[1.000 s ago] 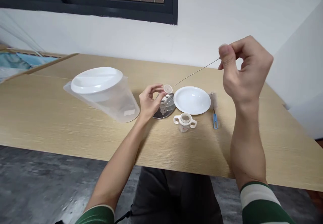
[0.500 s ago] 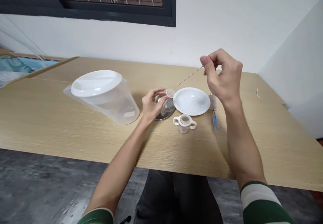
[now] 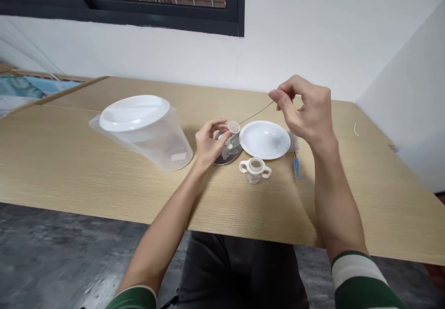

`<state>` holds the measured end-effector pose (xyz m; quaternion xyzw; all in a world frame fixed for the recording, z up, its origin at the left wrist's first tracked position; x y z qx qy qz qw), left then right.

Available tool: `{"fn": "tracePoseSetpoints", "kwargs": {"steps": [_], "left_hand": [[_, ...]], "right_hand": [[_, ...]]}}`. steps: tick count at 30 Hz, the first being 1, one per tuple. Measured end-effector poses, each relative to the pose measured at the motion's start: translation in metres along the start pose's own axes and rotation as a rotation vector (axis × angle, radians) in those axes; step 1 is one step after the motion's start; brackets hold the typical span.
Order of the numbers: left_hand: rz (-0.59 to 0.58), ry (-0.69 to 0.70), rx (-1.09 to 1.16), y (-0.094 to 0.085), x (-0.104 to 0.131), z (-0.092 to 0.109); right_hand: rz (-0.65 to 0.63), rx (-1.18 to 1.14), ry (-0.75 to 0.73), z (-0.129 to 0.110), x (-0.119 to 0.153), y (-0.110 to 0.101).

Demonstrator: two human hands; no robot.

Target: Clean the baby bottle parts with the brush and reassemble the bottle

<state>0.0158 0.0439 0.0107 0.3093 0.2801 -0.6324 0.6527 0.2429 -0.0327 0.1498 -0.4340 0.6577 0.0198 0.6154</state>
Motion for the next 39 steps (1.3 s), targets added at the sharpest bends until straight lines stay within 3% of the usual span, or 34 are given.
{"fn": "tracePoseSetpoints", "kwargs": {"steps": [4, 12, 19, 26, 31, 39], "left_hand": [[0.027, 0.026, 0.031, 0.002, 0.001, 0.000], [0.045, -0.034, 0.074, 0.004, 0.002, 0.006], [0.059, -0.074, 0.059, 0.005, 0.002, 0.012], [-0.001, -0.117, 0.077, 0.010, 0.006, 0.020], [-0.086, -0.153, 0.081, 0.008, 0.003, 0.018], [-0.108, -0.159, 0.105, 0.013, 0.004, 0.018]], "right_hand": [[-0.030, -0.030, -0.011, -0.002, 0.001, 0.008], [-0.148, -0.088, 0.017, -0.003, 0.007, 0.051], [-0.217, -0.046, 0.048, -0.003, 0.009, 0.056], [-0.380, 0.065, -0.019, -0.008, 0.017, 0.072], [-0.292, 0.102, 0.007, -0.002, 0.014, 0.067], [-0.070, 0.045, 0.073, 0.009, 0.004, 0.044]]}}
Point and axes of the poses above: each hand's wrist, its own x-axis away from the middle knuckle, its own y-axis out of the palm, z = x × y, the point moved 2 cm from there along -x, towards the middle knuckle, and after that the axes turned 10 degrees about x, right-handed, at the moved point
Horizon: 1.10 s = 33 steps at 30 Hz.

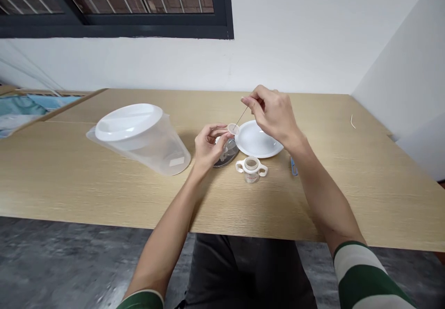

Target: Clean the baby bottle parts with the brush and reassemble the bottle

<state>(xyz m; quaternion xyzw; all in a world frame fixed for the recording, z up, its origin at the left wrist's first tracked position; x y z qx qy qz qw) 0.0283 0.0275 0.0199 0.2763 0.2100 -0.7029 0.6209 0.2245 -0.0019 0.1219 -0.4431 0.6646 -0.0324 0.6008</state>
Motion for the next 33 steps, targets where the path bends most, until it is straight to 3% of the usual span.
{"fn": "tracePoseSetpoints", "kwargs": {"steps": [19, 29, 33], "left_hand": [[0.026, -0.008, -0.023, -0.003, -0.001, -0.009], [0.032, 0.079, -0.084, -0.004, 0.000, -0.007], [0.012, 0.137, -0.145, -0.009, -0.001, -0.010]], "right_hand": [[0.188, -0.173, 0.125, -0.006, 0.001, -0.014], [0.177, -0.262, 0.139, -0.007, 0.002, -0.014], [0.258, -0.324, 0.147, -0.006, -0.001, -0.022]]}}
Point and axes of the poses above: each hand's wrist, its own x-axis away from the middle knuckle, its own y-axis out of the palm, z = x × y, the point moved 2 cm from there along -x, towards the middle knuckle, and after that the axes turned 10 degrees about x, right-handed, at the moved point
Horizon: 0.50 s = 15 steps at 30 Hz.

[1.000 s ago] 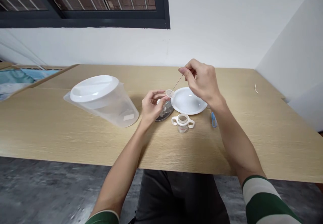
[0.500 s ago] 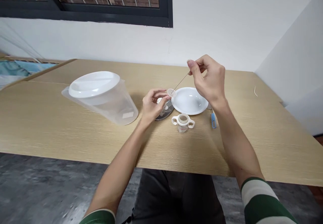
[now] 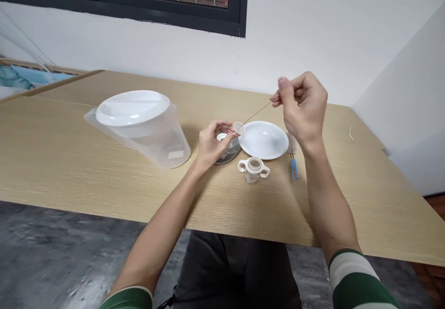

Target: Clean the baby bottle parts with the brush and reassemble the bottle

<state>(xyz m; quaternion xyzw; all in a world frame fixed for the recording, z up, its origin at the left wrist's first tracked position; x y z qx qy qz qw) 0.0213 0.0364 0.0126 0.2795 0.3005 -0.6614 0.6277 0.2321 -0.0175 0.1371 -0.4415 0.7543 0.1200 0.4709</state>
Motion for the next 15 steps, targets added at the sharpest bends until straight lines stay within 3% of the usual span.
{"fn": "tracePoseSetpoints", "kwargs": {"steps": [5, 15], "left_hand": [[-0.030, -0.009, -0.055, -0.004, 0.000, -0.010], [-0.004, 0.018, -0.027, -0.001, 0.000, -0.004]], "right_hand": [[0.109, -0.054, -0.040, -0.004, -0.006, -0.014], [-0.002, -0.032, -0.032, 0.002, -0.001, -0.006]]}}
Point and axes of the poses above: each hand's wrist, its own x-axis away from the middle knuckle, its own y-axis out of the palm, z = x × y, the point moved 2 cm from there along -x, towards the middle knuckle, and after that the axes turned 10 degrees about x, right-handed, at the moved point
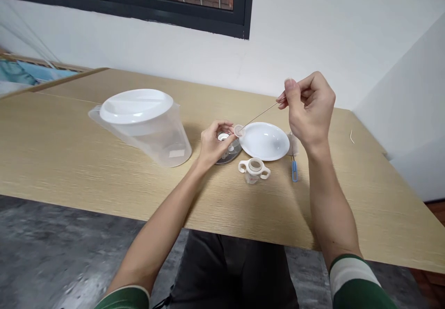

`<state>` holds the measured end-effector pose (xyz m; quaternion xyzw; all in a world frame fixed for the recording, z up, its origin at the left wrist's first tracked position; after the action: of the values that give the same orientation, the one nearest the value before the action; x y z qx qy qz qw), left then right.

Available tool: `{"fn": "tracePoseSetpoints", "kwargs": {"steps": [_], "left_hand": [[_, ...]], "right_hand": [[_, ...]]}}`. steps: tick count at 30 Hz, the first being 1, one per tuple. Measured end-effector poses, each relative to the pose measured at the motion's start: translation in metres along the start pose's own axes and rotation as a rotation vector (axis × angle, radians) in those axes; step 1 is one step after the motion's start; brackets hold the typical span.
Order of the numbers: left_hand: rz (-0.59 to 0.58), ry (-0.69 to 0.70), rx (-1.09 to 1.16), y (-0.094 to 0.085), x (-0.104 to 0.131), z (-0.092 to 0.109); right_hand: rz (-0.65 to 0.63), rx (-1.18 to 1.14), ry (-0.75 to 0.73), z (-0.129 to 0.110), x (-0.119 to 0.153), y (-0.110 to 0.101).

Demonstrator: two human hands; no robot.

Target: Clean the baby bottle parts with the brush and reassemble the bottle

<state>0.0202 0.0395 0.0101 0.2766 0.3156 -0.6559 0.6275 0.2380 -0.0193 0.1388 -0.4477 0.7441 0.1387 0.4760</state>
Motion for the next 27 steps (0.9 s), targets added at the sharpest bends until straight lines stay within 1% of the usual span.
{"fn": "tracePoseSetpoints", "kwargs": {"steps": [5, 9, 14, 19, 27], "left_hand": [[0.030, 0.016, 0.033, 0.003, 0.001, 0.002], [0.130, 0.028, 0.088, 0.004, 0.002, 0.003], [0.165, -0.028, 0.142, 0.002, 0.000, 0.006], [0.148, -0.050, 0.155, 0.002, -0.001, 0.009], [0.154, -0.083, 0.178, 0.004, 0.001, 0.011]], "right_hand": [[-0.076, -0.003, -0.017, -0.001, 0.006, 0.009], [-0.175, -0.012, -0.037, -0.005, 0.016, 0.027], [-0.290, 0.005, -0.047, -0.002, 0.024, 0.047], [-0.340, 0.036, -0.030, 0.002, 0.025, 0.050], [-0.363, 0.079, -0.040, 0.002, 0.024, 0.051]]}}
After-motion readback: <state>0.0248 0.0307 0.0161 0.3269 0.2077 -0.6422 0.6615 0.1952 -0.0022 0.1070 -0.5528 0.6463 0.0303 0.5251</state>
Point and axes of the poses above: each hand's wrist, its own x-axis away from the middle knuckle, its own y-axis out of the palm, z = x × y, the point moved 2 cm from there along -x, towards the middle knuckle, and after that the axes turned 10 degrees about x, right-handed, at the moved point
